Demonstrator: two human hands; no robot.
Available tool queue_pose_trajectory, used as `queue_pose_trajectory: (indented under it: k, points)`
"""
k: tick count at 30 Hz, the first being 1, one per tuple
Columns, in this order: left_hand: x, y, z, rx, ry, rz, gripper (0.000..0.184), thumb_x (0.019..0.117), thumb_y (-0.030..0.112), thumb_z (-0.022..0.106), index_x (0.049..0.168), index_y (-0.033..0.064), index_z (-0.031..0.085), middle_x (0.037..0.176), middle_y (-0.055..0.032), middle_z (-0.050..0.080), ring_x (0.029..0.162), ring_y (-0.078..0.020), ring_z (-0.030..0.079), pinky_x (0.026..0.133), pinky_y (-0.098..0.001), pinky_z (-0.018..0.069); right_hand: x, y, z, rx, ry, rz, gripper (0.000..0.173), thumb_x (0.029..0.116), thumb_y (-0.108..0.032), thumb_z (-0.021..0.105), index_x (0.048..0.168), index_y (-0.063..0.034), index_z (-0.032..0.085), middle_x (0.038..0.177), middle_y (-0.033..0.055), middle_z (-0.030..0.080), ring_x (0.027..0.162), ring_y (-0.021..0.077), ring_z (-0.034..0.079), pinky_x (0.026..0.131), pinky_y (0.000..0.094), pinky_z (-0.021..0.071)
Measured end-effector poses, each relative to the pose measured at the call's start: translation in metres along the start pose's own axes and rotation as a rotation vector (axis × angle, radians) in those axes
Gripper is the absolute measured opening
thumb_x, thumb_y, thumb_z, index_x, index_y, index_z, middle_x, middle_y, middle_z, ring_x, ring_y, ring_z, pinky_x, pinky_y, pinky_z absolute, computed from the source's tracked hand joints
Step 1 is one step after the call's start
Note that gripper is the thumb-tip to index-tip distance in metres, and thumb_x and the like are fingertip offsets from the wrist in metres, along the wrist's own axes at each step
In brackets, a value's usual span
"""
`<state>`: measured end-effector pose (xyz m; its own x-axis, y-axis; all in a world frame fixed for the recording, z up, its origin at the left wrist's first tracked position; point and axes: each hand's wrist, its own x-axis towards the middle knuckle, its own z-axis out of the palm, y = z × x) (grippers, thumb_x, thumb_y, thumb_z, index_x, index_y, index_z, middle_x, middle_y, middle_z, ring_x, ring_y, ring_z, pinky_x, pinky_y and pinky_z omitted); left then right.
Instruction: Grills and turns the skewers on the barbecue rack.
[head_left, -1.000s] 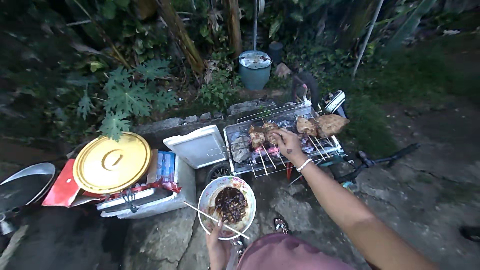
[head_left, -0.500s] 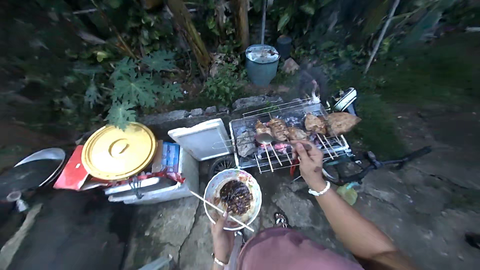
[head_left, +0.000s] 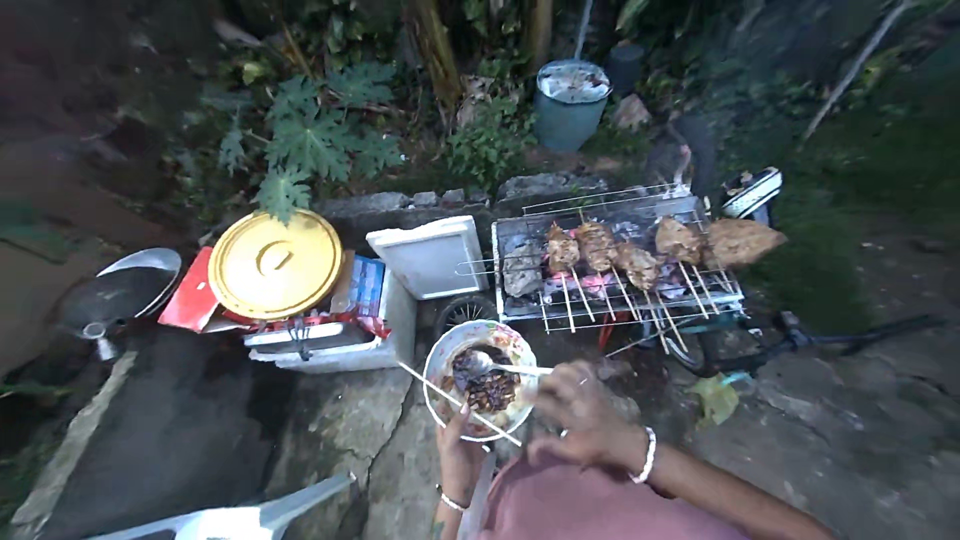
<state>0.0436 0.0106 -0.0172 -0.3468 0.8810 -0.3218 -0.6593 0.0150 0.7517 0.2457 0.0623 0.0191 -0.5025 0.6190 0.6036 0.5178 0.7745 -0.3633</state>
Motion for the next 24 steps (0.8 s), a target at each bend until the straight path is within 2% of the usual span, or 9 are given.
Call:
queue_pose_trajectory:
  k: [2,4,6,10,13,16,18,21,24]
  points:
    - [0.0,-0.001,-0.002,0.018,-0.026,0.013,0.035,0.0935,0.014,0.049,0.127,0.0093,0.039,0.083,0.0033,0.073,0.067,-0.0084,0.072,0.062,-0.029,0.063,0.005,-0.011,0.006,-0.041,-0.181,-0.252,0.032,0.101,-0.042,0.056,0.126,-0.0282,0.071,0.109,0.0035,0.073,0.1,0.0255,0.068,0.087,0.0489,0.0499]
    - [0.0,-0.002,-0.002,0.014,-0.032,0.026,0.031,0.0926,0.016,0.052,0.122,0.0115,0.045,0.081,0.0043,0.073,0.066,-0.0074,0.071,0.061,-0.0274,0.062,0.009,-0.015,0.016,-0.003,-0.276,-0.351,0.027,0.0993,-0.017,0.061,0.123,-0.0218,0.073,0.11,0.0019,0.076,0.099,0.0245,0.07,0.087,0.0494,0.0522]
    - [0.0,-0.002,-0.004,0.013,-0.058,0.036,0.029,0.0926,0.025,0.061,0.117,0.0148,0.05,0.082,0.0055,0.074,0.068,-0.006,0.072,0.064,-0.0265,0.0619,0.016,-0.016,0.02,0.05,-0.291,-0.394,0.028,0.0986,-0.009,0.06,0.121,-0.0174,0.074,0.107,0.0028,0.076,0.096,0.0245,0.069,0.086,0.0479,0.0513]
    - [-0.002,-0.002,-0.004,-0.043,-0.099,0.022,0.041,0.0947,0.041,0.067,0.121,0.0151,0.049,0.084,0.0057,0.075,0.07,-0.0074,0.073,0.064,-0.0279,0.0631,0.028,-0.012,0.012,0.206,0.032,-0.356,0.021,0.1041,-0.013,0.053,0.112,-0.0136,0.072,0.096,0.0066,0.074,0.091,0.023,0.067,0.09,0.0403,0.049]
    - [-0.004,-0.002,-0.005,-0.039,-0.096,0.014,0.048,0.0948,0.046,0.066,0.125,0.015,0.047,0.09,0.0051,0.076,0.076,-0.0093,0.075,0.067,-0.0307,0.0642,0.055,-0.001,-0.037,0.241,0.366,-0.129,0.025,0.1112,-0.024,0.04,0.104,-0.0126,0.061,0.097,0.0052,0.069,0.096,0.0147,0.066,0.096,0.0291,0.0508]
    - [-0.005,-0.001,-0.006,-0.061,-0.076,0.03,0.036,0.0966,0.041,0.062,0.119,0.0149,0.052,0.088,0.0032,0.077,0.076,-0.0097,0.075,0.068,-0.0307,0.0644,0.088,0.035,-0.096,0.027,0.595,0.165,0.041,0.1131,-0.036,0.033,0.098,-0.0073,0.059,0.083,0.0021,0.068,0.077,0.0042,0.067,0.072,0.0236,0.0582]
    - [-0.005,-0.001,-0.006,-0.096,-0.075,0.05,0.039,0.0924,0.041,0.07,0.117,0.0139,0.058,0.09,0.0008,0.077,0.081,-0.0108,0.076,0.072,-0.032,0.0646,0.105,0.067,-0.109,-0.089,0.574,0.289,0.04,0.1115,-0.024,0.037,0.103,0.0062,0.061,0.078,0.0117,0.067,0.065,0.0155,0.065,0.062,0.0346,0.0572]
    - [-0.003,-0.002,-0.004,-0.115,-0.061,0.067,0.041,0.0897,0.04,0.074,0.117,0.0122,0.061,0.092,-0.0016,0.078,0.084,-0.012,0.076,0.075,-0.0331,0.0646,0.118,0.104,-0.095,-0.146,0.347,0.438,0.026,0.1071,-0.011,0.044,0.113,0.0083,0.062,0.083,0.0208,0.068,0.072,0.0347,0.069,0.066,0.0523,0.0577]
    - [-0.004,0.0,-0.003,-0.109,-0.034,0.057,0.033,0.0932,0.036,0.066,0.115,0.0127,0.058,0.088,-0.0006,0.077,0.078,-0.011,0.076,0.07,-0.0318,0.0645,0.118,0.122,-0.074,-0.177,0.242,0.454,0.02,0.1038,-0.005,0.05,0.112,0.0069,0.063,0.086,0.0245,0.07,0.077,0.0419,0.071,0.069,0.0573,0.0575]
